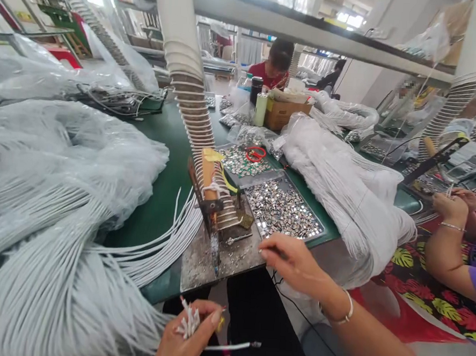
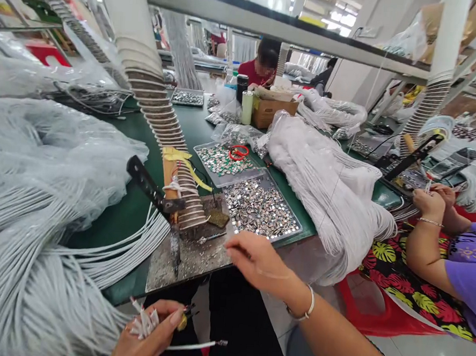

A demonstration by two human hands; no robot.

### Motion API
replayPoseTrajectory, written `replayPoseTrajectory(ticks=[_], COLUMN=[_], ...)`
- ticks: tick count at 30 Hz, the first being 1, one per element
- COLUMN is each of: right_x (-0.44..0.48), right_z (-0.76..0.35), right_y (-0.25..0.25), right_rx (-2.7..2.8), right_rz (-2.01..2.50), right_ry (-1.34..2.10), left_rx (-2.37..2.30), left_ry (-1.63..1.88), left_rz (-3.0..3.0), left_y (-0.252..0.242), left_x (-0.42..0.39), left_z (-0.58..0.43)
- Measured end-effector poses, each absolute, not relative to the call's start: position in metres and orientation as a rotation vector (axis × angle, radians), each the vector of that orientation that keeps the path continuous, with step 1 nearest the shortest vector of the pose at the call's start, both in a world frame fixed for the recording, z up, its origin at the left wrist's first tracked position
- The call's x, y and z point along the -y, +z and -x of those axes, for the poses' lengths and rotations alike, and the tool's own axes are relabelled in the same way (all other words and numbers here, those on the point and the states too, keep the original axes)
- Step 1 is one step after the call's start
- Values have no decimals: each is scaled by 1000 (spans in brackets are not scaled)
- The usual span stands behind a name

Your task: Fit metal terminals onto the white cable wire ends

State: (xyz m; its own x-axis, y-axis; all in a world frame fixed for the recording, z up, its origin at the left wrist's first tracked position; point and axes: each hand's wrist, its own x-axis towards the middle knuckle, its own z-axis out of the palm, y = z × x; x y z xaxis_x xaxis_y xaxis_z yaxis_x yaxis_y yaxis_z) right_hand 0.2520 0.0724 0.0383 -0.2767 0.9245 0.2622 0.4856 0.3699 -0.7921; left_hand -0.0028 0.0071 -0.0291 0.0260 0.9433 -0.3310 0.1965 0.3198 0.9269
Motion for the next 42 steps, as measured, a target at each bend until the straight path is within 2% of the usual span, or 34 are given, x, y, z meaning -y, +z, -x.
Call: replayPoseTrajectory(ticks=[4, 8, 21, 24, 29, 33, 38, 42], right_x=[-26, -6, 2, 2, 3, 3, -5, -13], right_z=[-217, -194, -190, -192, -199, -203, -197, -188], right_y=[11, -5, -5, -5, -5, -6, 4, 14], right_rx=[1755, 1497, 1420, 1483, 1704, 1702, 1762, 1705], right_rz=[1141, 1138, 1138, 1151, 1128, 1069, 1053, 985], right_ry=[1129, 1345, 1462, 1409, 1119, 1029, 703, 653], left_rx=[-1265, -1195, -1322, -1336, -1412, -1454, -1459, -1440], left_ry=[880, 837, 913, 911, 982, 1052, 1124, 1194], left_rz=[-1113, -1153, -1153, -1205, -1310, -1293, -1224, -1232], left_y=[-7, -2, 1, -3, -8, -3, 6, 9], left_x=[-8, -6, 9, 10, 7, -1, -12, -21], left_z=[-6, -6, -9, -9, -5, -5, -14, -20])
